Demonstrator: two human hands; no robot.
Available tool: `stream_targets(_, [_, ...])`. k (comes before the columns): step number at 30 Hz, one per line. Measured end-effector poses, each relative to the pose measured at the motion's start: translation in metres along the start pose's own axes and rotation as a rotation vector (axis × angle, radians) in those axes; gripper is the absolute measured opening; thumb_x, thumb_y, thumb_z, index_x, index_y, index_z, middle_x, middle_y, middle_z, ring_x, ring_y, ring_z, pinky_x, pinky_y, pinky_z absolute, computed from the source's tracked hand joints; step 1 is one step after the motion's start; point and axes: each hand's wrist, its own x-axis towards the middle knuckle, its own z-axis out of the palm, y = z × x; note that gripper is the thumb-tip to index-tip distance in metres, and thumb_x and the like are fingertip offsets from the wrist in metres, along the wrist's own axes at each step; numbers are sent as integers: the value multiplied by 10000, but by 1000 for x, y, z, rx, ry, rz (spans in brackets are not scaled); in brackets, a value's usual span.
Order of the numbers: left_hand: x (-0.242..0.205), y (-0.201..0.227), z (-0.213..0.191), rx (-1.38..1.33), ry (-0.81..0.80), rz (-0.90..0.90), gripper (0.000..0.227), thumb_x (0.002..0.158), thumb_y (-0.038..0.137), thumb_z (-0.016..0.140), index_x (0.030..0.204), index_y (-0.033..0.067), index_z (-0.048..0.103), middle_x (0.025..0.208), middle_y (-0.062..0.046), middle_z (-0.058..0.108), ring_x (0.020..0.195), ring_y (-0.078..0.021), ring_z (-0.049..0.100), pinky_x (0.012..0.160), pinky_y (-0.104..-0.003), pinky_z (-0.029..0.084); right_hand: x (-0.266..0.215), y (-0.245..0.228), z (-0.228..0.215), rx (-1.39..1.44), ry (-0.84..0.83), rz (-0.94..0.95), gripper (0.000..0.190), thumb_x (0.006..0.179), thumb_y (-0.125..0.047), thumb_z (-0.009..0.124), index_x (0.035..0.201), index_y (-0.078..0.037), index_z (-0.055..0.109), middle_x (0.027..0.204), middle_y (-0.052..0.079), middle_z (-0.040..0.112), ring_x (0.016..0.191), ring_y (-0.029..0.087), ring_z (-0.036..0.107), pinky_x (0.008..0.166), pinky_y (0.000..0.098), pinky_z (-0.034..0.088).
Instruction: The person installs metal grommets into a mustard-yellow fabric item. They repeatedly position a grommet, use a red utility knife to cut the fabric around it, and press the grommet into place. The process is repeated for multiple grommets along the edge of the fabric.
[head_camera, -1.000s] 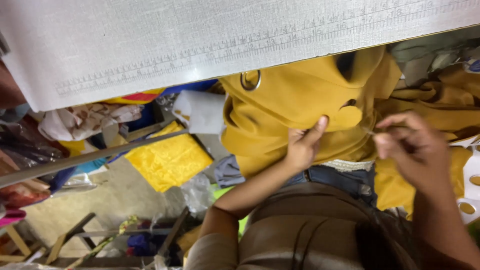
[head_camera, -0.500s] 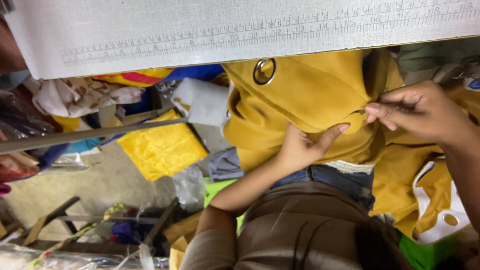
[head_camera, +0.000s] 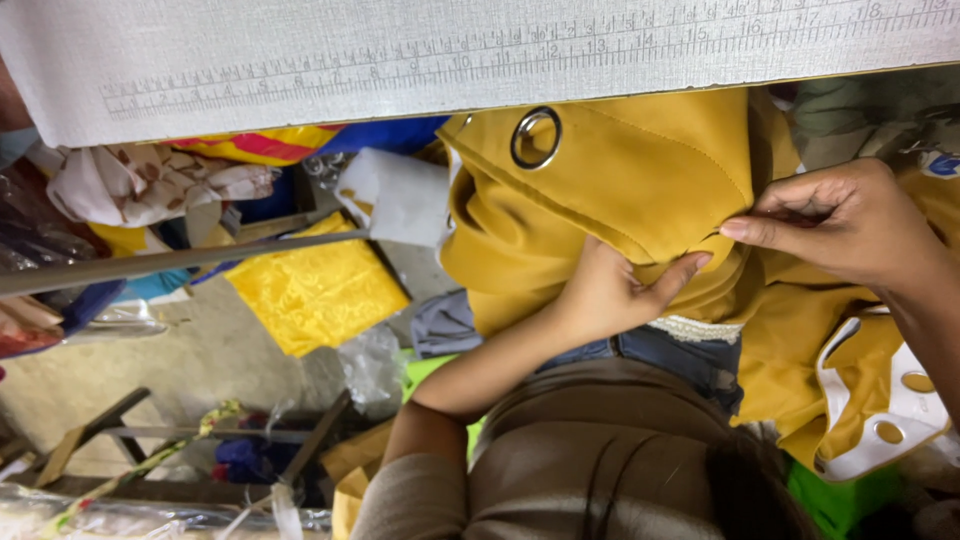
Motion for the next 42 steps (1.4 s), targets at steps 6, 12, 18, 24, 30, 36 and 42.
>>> stream_targets(6, [1, 0, -2, 42, -71, -47, 276, 867, 188, 671, 1103, 61, 606, 1073, -62, 667, 1053, -241, 663, 949, -325, 521, 1, 7, -8, -12, -117, 102, 178, 779, -147, 729, 688, 4, 753, 602, -13, 655, 627, 24, 468, 533, 193, 362])
stream_targets(12, [1, -1, 0, 66, -78, -28, 270, 845, 197, 676, 1058, 44, 611, 1025, -77, 668, 1005, -261, 663, 912, -335, 520, 9, -10, -17, -112, -205, 266, 177, 734, -155, 737, 801, -18, 826, 765, 29, 817, 732, 54, 634, 657, 196, 480])
stream_targets(18, [-2, -5, 3, 86, -124, -37, 275, 871, 197, 649, 1109, 68, 596, 1102, -88, 658, 1095, -271, 637, 995, -337, 487, 12, -27, -13, -290, -181, 238, 145, 706, -206, 781, 701, -68, 822, 667, -9, 802, 653, 21, 641, 597, 189, 449])
stream_targets(24, [-2, -5, 2, 97, -134, -63, 298, 863, 214, 641, 1107, 53, 584, 1079, -98, 656, 1069, -280, 638, 954, -339, 498, 10, -22, -10, -382, -134, 171, 160, 716, -269, 767, 724, -113, 800, 687, -28, 774, 699, -20, 620, 592, 177, 420])
stream_targets(30, [-1, -6, 2, 120, -129, -46, 311, 859, 243, 639, 1104, 58, 590, 1084, -106, 662, 1073, -294, 643, 956, -348, 497, 16, -32, -16, -437, -242, 234, 191, 714, -297, 754, 691, -123, 829, 622, -34, 809, 612, 7, 656, 565, 206, 434])
stream_targets(36, [2, -7, 5, 114, -140, -49, 246, 834, 201, 662, 1018, 49, 604, 1012, -98, 668, 1010, -283, 650, 886, -344, 504, 11, -36, -12, -736, -177, 130, 222, 676, -491, 721, 704, -278, 780, 632, -123, 739, 606, -7, 666, 565, 210, 446])
stream_targets(42, [2, -7, 5, 171, -156, -67, 294, 819, 241, 659, 1027, 39, 608, 1010, -114, 678, 1015, -297, 654, 863, -340, 506, 11, -28, -8, -817, -161, 150, 247, 672, -535, 709, 646, -293, 749, 560, -125, 692, 542, -2, 612, 576, 213, 422])
